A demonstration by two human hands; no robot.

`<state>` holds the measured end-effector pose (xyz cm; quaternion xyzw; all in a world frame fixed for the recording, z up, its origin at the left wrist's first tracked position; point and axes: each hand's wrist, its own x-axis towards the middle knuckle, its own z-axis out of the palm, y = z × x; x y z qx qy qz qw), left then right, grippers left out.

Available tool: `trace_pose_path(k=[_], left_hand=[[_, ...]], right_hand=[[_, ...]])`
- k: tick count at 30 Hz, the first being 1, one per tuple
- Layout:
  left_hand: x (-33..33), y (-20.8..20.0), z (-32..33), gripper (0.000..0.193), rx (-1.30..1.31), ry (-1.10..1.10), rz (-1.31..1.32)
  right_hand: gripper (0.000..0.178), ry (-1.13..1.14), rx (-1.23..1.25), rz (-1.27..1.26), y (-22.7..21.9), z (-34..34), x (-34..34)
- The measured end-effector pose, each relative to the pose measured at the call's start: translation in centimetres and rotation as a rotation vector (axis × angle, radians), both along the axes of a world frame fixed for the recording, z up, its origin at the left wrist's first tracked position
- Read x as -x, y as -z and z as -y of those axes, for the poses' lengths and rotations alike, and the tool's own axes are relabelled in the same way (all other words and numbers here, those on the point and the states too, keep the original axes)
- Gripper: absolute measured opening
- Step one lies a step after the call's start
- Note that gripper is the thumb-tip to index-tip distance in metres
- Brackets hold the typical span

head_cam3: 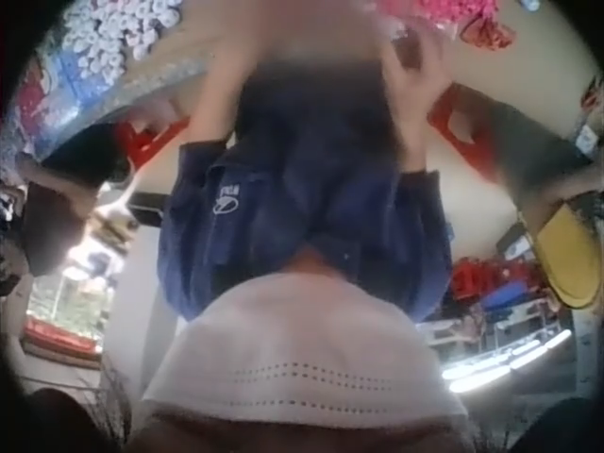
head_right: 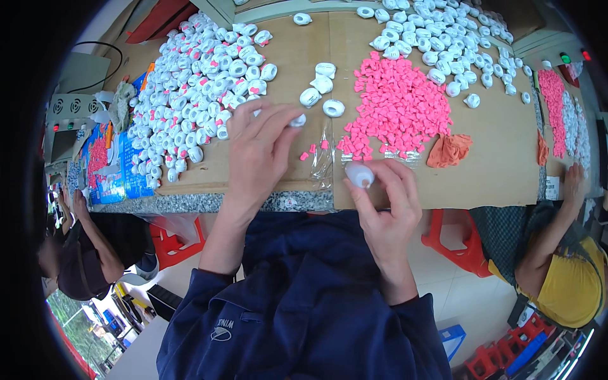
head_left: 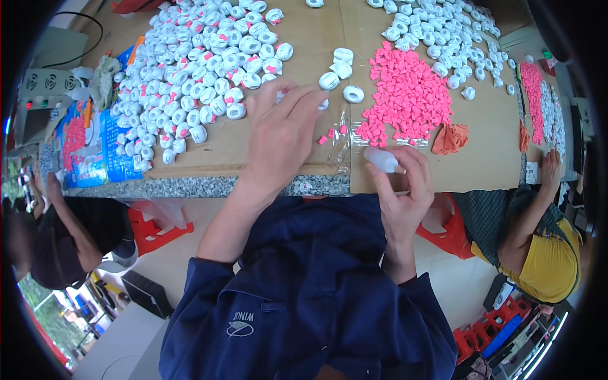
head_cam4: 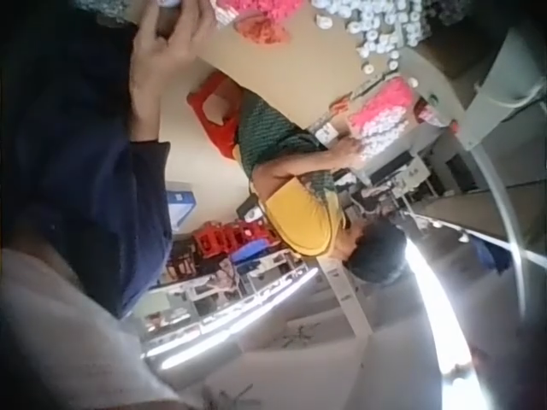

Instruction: Assembling small plastic toy components by applying glue from a bottle.

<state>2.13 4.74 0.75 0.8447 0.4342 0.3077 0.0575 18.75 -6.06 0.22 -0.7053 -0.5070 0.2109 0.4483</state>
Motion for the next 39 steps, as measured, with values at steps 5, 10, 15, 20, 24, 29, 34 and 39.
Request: trace_pose_path(k=[5,10,15,20,24,29,34,39], left_hand=[[1.6,-1.0,3.8,0.026,0.763,0.203,0.834],[2.4,0.1,5.4,0.029,1.091,0.186,0.991],[2.3,0.2,5.5,0.031,1.093,0.161,1.0],[2.4,0.3,5.5,0.031,1.091,0.167,0.982],[2.3,0.3,5.5,0.031,1.087,0.17,0.994],[2.2,0.3,5.5,0.031,1.092,0.162,0.983],[2.2,0.3,5.4,0.031,1.091,0.17,0.975],[2.2,0.3,5.4,0.031,1.104,0.155,0.992]], right_hand=[[0.036,-0.137,-0.214,-0.554,-0.1,1.1,0.6],[0.039,-0.284,-0.11,-0.255,-0.4,2.6,-0.6],[0.035,-0.296,-0.232,-0.216,-1.4,1.9,-0.6],[0.035,-0.266,-0.143,-0.242,-1.5,2.6,-0.7],[0.034,-0.249,-0.117,-0.258,-1.6,2.4,-0.5],[0.033,-0.267,-0.114,-0.263,-1.3,2.4,-0.7],[0.033,-0.25,-0.106,-0.278,-1.6,2.4,-0.7],[0.038,-0.247,-0.036,-0.253,-1.7,2.6,-0.6]])
